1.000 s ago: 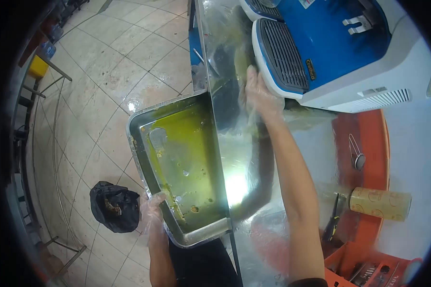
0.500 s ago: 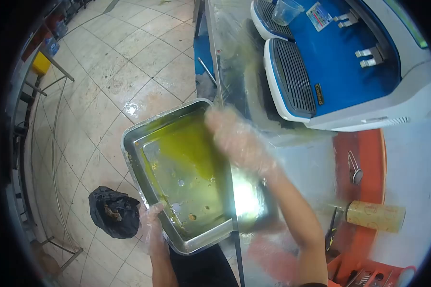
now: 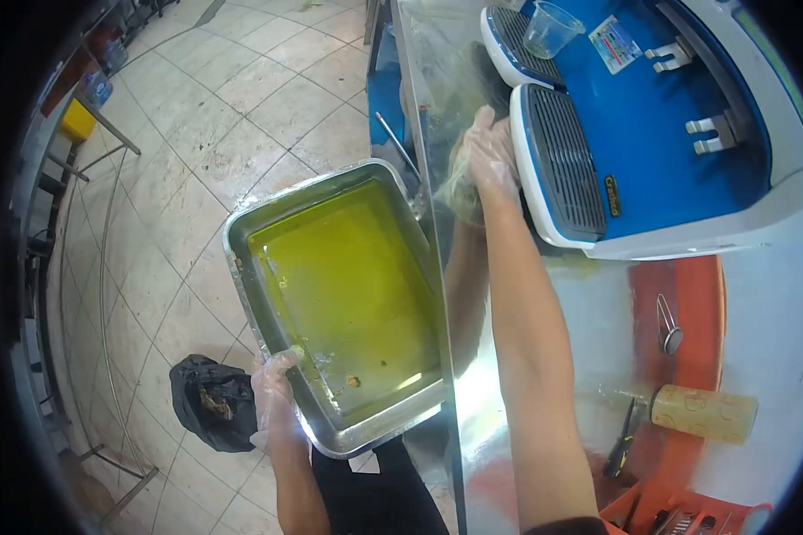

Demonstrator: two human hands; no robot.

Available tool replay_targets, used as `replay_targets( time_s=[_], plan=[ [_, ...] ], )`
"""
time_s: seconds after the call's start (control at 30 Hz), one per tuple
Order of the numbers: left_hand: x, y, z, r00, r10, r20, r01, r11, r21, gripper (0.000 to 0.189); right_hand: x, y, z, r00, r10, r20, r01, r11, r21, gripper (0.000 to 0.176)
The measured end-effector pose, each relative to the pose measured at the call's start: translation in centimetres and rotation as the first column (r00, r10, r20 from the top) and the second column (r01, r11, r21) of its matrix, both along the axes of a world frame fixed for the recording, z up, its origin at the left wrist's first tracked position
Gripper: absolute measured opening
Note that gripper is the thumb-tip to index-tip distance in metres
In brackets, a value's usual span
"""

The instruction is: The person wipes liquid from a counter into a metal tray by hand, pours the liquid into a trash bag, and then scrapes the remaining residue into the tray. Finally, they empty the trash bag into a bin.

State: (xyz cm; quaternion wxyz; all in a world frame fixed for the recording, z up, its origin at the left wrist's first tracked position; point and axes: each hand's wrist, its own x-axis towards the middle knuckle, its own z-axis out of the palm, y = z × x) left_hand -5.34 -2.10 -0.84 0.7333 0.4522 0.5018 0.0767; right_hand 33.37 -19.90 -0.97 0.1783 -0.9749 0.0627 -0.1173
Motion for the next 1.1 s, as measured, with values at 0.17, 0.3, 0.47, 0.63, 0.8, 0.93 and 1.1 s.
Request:
replay_targets(
  time_s=[0.17,0.3,0.47,0.63,0.8,0.93,1.1],
  plan=[
    [1.9,2.8,-3.8,0.999,-0.044,0.020,0.044,0.999,-0.028,0.036,2.6,3.8,3.6,0.895,0.434,-0.101,-0.440,0.827,-0.350,0.055],
    [4.8,4.3,-2.9,0.991,0.067,0.117,-0.064,0.998,-0.030,0.033,1.5,7.0,2.4,0.804,0.595,0.000,-0.595,0.804,-0.015,0.058],
    [6.7,5.9,-2.6,0.976,0.064,0.210,-0.046,0.995,-0.090,0.029,-10.8,6.4,4.2,0.483,0.874,-0.053,-0.871,0.486,0.076,0.051],
    [5.0,6.6,-8.7,0.948,0.055,0.315,-0.057,0.998,-0.003,0.024,-17.4,0.7,6.7,0.374,0.926,-0.039,-0.917,0.376,0.132,0.050],
    [3.0,6.2,-7.7,0.984,-0.144,0.102,0.130,0.982,0.136,0.030,-24.9,-7.7,7.5,0.814,0.563,-0.144,-0.536,0.823,0.189,0.058],
    [3.1,5.0,-2.8,0.988,-0.126,0.085,0.131,0.990,-0.059,0.031,-27.4,-16.1,8.9,0.962,0.175,-0.209,-0.146,0.978,0.149,0.064],
    [3.2,2.2,-0.5,0.997,-0.075,0.011,0.075,0.997,0.025,0.040,-19.1,-25.9,5.1,0.971,-0.052,-0.233,0.017,0.988,-0.151,0.072]
  ],
)
